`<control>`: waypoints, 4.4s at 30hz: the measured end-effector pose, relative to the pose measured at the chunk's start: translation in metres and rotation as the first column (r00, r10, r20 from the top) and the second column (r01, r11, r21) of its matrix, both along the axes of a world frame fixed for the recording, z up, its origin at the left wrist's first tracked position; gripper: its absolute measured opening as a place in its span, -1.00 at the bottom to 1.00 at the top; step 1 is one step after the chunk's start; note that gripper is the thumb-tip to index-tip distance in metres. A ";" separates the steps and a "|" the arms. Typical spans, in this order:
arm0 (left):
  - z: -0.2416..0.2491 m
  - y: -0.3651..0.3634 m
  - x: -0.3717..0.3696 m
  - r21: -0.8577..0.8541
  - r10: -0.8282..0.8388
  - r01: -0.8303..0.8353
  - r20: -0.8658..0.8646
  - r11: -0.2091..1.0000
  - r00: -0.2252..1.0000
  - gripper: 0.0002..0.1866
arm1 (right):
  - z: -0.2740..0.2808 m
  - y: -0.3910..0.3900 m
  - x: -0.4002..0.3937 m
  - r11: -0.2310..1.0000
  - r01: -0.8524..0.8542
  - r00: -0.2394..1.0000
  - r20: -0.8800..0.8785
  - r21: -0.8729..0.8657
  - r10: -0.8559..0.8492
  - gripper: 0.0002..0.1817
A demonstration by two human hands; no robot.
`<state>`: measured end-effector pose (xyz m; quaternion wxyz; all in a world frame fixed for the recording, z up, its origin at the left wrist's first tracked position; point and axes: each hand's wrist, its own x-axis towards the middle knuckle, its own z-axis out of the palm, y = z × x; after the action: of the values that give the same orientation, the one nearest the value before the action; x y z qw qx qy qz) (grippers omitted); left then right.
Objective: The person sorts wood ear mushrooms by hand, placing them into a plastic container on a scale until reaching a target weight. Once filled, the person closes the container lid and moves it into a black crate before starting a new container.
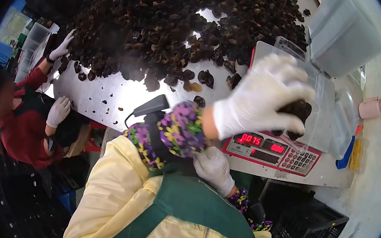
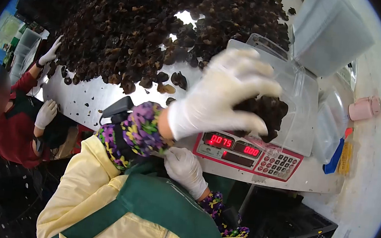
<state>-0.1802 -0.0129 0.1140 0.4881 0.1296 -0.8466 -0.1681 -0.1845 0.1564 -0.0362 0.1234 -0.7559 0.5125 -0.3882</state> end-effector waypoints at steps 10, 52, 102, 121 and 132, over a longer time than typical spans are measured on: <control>-0.134 -0.125 0.109 -0.008 0.434 -0.534 0.591 0.846 0.680 -0.61 | -0.002 0.001 0.001 0.999 0.002 0.997 0.071 -0.052 0.002 -0.71; -0.120 -0.053 0.117 -0.161 0.439 -0.415 0.478 0.895 0.761 -0.43 | 0.116 0.025 -0.136 0.732 0.641 0.749 -0.020 -0.230 -0.662 -0.79; 0.009 -0.010 -0.010 0.113 -0.032 -0.018 0.422 0.993 0.906 -0.54 | 0.133 -0.001 -0.159 0.894 0.427 0.853 -0.268 -0.137 -0.448 -0.73; -0.024 -0.008 0.025 0.721 -0.172 0.156 -0.052 0.675 0.984 -0.54 | 0.144 -0.006 -0.156 0.785 0.586 0.786 -0.095 -0.203 -0.611 -0.67; -0.026 0.007 -0.010 -0.080 0.086 -0.054 0.478 0.995 0.874 -0.59 | 0.148 -0.010 -0.153 0.797 0.537 0.797 -0.144 -0.276 -0.587 -0.68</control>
<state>-0.1904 -0.0064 0.0882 0.2724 0.1820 -0.9409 -0.0855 -0.3373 0.1464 0.1118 -0.1408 -0.6156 0.6788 -0.3746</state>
